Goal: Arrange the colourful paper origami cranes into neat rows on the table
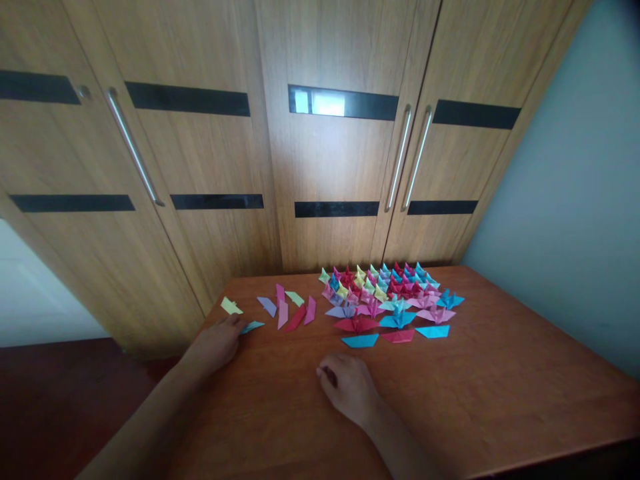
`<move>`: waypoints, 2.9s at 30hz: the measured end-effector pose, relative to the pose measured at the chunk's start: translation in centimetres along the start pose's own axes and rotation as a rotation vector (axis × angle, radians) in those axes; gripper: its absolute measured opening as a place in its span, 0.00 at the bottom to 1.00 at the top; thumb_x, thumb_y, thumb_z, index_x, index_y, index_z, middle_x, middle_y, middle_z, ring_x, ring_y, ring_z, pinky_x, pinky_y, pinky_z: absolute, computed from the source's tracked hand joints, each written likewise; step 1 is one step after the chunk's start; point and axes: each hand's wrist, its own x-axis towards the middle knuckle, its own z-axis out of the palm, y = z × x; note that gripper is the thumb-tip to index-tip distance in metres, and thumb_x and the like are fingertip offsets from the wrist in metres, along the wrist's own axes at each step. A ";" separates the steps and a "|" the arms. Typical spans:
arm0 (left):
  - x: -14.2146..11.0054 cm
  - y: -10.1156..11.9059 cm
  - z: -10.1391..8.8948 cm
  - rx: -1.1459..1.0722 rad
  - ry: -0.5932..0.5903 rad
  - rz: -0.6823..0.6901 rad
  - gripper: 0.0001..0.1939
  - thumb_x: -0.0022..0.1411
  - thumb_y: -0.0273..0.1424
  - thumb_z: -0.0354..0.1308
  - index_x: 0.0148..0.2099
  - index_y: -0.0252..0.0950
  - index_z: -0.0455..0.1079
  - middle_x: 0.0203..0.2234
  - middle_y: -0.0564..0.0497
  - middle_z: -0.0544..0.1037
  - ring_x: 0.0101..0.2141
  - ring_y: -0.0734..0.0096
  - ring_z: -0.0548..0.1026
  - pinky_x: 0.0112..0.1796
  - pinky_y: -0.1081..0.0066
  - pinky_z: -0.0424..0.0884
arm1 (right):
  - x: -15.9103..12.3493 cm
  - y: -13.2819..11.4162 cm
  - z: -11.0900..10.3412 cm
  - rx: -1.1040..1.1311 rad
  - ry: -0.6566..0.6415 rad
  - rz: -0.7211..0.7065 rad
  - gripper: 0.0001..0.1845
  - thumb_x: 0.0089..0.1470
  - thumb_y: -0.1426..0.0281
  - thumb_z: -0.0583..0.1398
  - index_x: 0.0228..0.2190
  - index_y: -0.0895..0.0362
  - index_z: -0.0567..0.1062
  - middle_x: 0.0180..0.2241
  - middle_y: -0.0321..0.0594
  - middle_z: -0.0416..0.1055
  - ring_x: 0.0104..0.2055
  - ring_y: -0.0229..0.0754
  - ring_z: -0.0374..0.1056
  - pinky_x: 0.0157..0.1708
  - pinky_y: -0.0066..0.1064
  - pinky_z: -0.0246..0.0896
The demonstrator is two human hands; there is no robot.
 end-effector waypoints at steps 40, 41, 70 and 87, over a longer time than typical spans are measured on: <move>0.0 17.8 3.0 -1.425 -0.125 0.126 0.16 0.55 0.43 0.58 0.32 0.33 0.73 0.24 0.51 0.75 0.24 0.73 0.70 0.28 0.75 0.65 | 1.0 1.5 -0.9 0.711 0.325 0.261 0.12 0.52 0.61 0.57 0.25 0.56 0.70 0.22 0.33 0.67 0.25 0.36 0.61 0.25 0.25 0.56; -0.1 17.9 2.9 -1.428 -0.133 0.120 0.16 0.55 0.43 0.57 0.33 0.33 0.74 0.25 0.50 0.76 0.24 0.73 0.70 0.27 0.75 0.65 | 1.0 1.6 -1.1 0.736 0.322 0.268 0.12 0.52 0.60 0.57 0.25 0.56 0.71 0.22 0.33 0.67 0.25 0.36 0.61 0.25 0.25 0.56; 0.2 17.9 3.2 -1.388 -0.067 -0.050 0.11 0.51 0.38 0.57 0.28 0.34 0.70 0.20 0.52 0.75 0.24 0.70 0.71 0.28 0.72 0.67 | -7.3 25.9 -16.2 -0.514 0.235 1.092 0.28 0.56 0.54 0.46 0.53 0.54 0.66 0.51 0.54 0.62 0.49 0.56 0.65 0.42 0.48 0.62; 0.0 18.0 2.5 -1.390 -0.097 -0.117 0.11 0.49 0.39 0.58 0.27 0.35 0.70 0.20 0.51 0.75 0.22 0.72 0.70 0.24 0.75 0.62 | -6.9 25.5 -15.8 -0.459 0.299 1.073 0.28 0.55 0.52 0.46 0.50 0.51 0.69 0.46 0.50 0.65 0.47 0.54 0.66 0.41 0.44 0.63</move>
